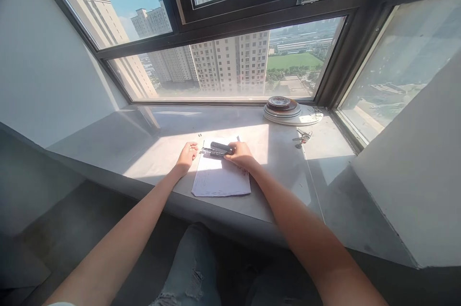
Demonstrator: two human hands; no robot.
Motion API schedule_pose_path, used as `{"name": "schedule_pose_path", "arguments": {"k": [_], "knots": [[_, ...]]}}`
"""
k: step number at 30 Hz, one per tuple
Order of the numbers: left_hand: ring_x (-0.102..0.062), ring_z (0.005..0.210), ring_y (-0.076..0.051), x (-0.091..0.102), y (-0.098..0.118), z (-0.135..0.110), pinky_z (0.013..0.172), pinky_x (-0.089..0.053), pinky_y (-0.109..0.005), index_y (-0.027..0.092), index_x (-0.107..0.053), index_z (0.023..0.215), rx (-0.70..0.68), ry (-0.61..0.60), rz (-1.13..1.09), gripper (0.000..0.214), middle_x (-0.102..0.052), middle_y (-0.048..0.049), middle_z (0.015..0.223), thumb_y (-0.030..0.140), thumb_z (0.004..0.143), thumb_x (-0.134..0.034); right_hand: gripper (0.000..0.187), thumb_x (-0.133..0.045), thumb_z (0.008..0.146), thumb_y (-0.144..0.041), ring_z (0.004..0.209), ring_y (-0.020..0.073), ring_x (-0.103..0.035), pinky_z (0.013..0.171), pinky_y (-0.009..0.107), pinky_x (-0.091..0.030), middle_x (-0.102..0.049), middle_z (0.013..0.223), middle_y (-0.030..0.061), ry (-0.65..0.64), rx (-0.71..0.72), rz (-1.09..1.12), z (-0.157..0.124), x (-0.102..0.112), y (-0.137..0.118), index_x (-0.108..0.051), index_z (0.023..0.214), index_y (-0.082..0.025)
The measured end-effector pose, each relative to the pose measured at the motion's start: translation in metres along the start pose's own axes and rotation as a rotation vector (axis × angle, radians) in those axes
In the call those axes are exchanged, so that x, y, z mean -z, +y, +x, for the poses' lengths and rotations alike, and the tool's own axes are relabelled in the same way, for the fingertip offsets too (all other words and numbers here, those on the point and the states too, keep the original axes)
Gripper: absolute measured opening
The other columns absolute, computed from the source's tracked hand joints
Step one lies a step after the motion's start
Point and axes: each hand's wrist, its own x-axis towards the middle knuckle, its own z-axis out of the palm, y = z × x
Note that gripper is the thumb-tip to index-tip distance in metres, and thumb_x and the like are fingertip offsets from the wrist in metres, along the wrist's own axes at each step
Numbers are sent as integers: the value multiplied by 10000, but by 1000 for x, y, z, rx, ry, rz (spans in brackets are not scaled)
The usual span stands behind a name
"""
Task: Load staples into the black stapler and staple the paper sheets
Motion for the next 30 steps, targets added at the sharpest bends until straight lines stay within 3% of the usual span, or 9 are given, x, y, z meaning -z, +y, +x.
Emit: {"name": "schedule_pose_path", "arguments": {"k": [4,7,9,12,16,19,24,30], "knots": [[-691,897,-157,2,1,-3,777,-546,-302,212,-513,1329,-70,-33,-94,367,-678,-125,1251,241,965,-555,251,-745,951,-466,1006,256,-651,845,391,-575,-730,1094,94,107,150,70,1,7,6,-768,1018,-225],[-752,1049,-215,5,10,-9,962,-591,-400,210,-488,1361,-151,-69,-163,392,-718,-155,1235,335,1003,-588,276,-643,984,-488,981,245,-623,855,385,-541,-742,1062,69,283,232,170,9,14,15,-732,958,-228],[-772,1019,-230,5,25,-11,992,-601,-449,215,-516,1337,-205,-32,-149,374,-756,-147,1162,391,1019,-604,284,-664,950,-493,906,225,-614,817,364,-519,-745,1025,60,377,239,261,15,17,21,-729,934,-217],[-787,911,-237,-5,65,-6,903,-629,-443,202,-607,1275,-293,-20,-114,362,-792,-143,1133,452,1015,-648,306,-719,911,-507,868,201,-610,786,338,-508,-748,1024,56,391,239,368,20,19,26,-754,965,-208],[-721,691,-207,-47,123,14,724,-585,-360,175,-789,953,-377,-450,196,266,-793,-80,898,428,959,-706,429,-766,910,-552,916,201,-642,831,341,-542,-749,1076,53,273,288,506,19,18,26,-768,1195,-231],[-665,694,-205,-78,150,31,707,-510,-330,203,-808,824,-567,-581,398,241,-744,-48,776,336,964,-662,454,-759,928,-586,909,204,-657,834,351,-560,-751,1120,61,237,286,629,19,21,28,-760,1227,-243],[-652,709,-237,-99,158,54,743,-470,-330,238,-778,739,-634,-630,572,187,-700,-61,739,309,904,-728,398,-800,884,-569,768,178,-609,744,341,-559,-724,996,42,371,241,778,22,26,31,-781,1124,-253],[-671,714,-257,-104,154,63,738,-475,-340,269,-764,711,-691,-638,681,209,-685,-54,691,410,861,-799,286,-881,797,-482,803,219,-675,767,373,-598,-740,900,51,376,201,742,25,29,32,-779,895,-234]]}}
